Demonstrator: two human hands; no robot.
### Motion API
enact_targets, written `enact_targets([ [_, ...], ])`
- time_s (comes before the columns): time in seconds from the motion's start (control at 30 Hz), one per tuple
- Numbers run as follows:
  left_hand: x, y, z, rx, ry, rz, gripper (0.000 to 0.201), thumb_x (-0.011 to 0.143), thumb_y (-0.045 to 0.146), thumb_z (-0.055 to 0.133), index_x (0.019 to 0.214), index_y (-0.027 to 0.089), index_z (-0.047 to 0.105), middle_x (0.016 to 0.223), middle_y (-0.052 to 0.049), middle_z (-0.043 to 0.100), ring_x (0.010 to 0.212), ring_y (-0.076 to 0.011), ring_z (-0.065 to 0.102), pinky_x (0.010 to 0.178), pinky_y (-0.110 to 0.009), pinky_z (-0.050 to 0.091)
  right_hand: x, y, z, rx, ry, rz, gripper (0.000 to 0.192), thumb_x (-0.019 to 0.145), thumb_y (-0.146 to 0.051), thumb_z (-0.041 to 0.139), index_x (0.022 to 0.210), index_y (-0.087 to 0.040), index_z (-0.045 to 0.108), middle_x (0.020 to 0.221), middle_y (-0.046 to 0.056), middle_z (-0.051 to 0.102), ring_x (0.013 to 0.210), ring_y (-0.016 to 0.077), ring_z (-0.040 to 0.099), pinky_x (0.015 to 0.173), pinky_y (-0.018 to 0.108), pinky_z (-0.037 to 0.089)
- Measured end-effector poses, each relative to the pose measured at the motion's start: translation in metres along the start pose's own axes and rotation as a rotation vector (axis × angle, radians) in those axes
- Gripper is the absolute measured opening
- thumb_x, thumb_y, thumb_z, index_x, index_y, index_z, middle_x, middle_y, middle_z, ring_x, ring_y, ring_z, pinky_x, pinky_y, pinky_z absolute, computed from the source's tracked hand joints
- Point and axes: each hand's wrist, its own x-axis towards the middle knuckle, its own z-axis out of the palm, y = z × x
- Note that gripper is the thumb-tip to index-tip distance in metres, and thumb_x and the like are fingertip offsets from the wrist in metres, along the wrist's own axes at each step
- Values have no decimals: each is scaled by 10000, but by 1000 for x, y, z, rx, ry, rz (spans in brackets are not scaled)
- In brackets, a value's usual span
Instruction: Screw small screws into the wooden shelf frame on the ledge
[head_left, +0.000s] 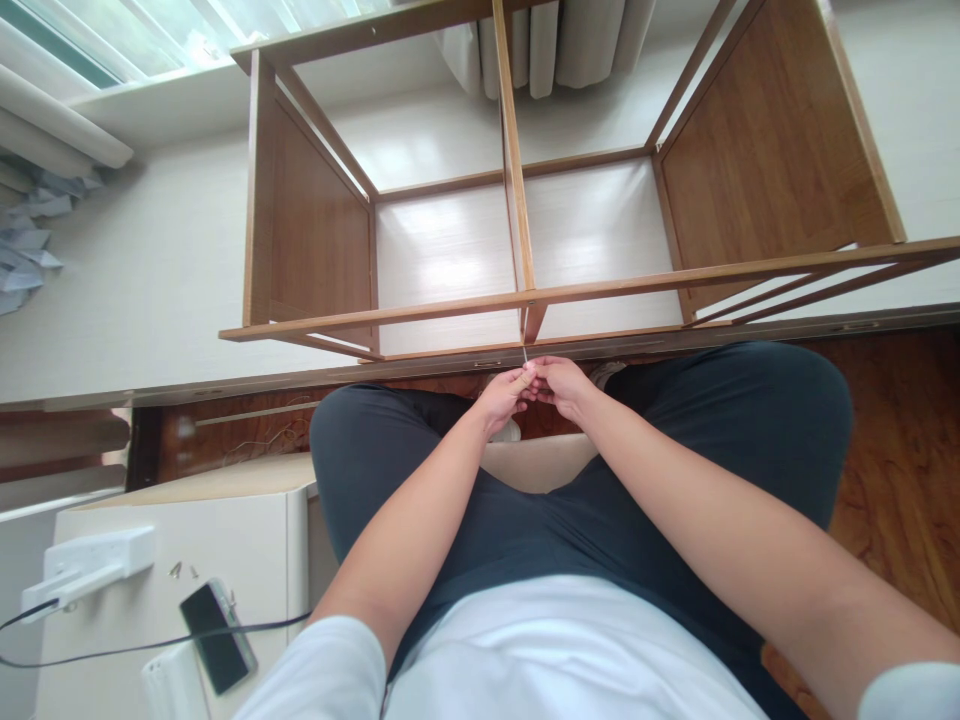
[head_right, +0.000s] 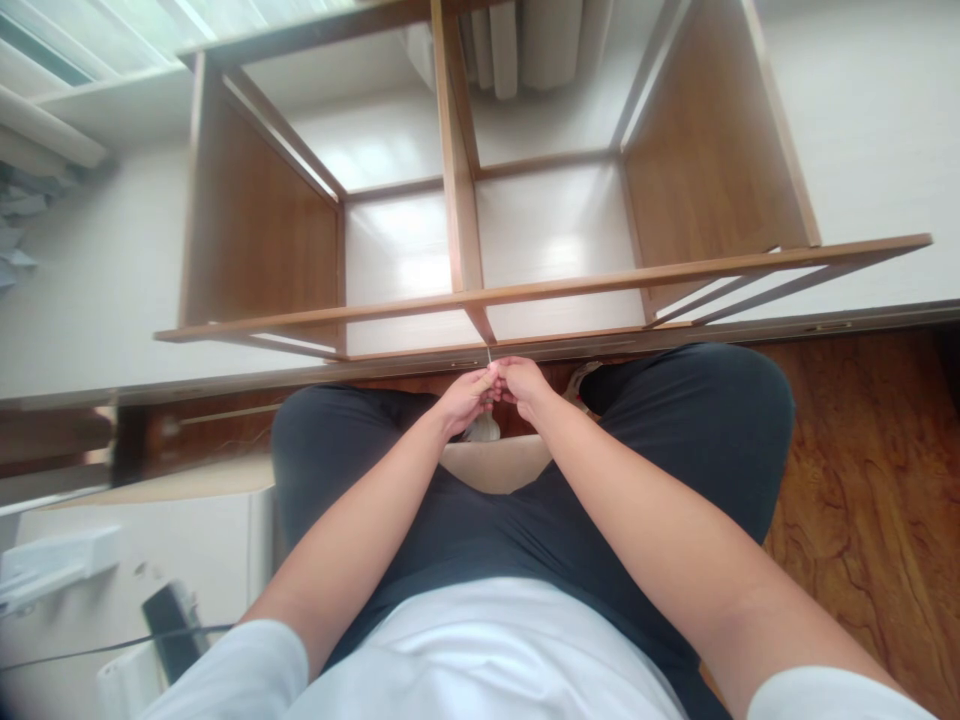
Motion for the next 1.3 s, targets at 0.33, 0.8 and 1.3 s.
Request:
enact_targets([
  [0.33,-3,2,-1,-40,-49,3,489,698,624,815,807,190,619,696,22,546,635,-95,515,597,-222,350,-1,-2,0,21,-8,-17,164,929,-170,631,776,-191,578,514,-40,554,470,98,518,527,227,465],
  [0.8,-9,7,-3,-244,-62,-57,433,696,495,874,853,187,613,704,27,543,638,-101,540,585,-222,385,-5,-5,3,-17,-15,-79,226,945,-174,598,719,-167,592,590,-17,602,473,77,544,463,191,393],
  [1.3,-8,0,-1,-241,-58,-61,438,727,533,836,891,178,639,732,19,559,645,-104,549,588,-223,404,-3,-4,4,32,-71,-129,106,853,-107,655,751,-132,666,466,-58,513,392,78,479,423,189,426],
])
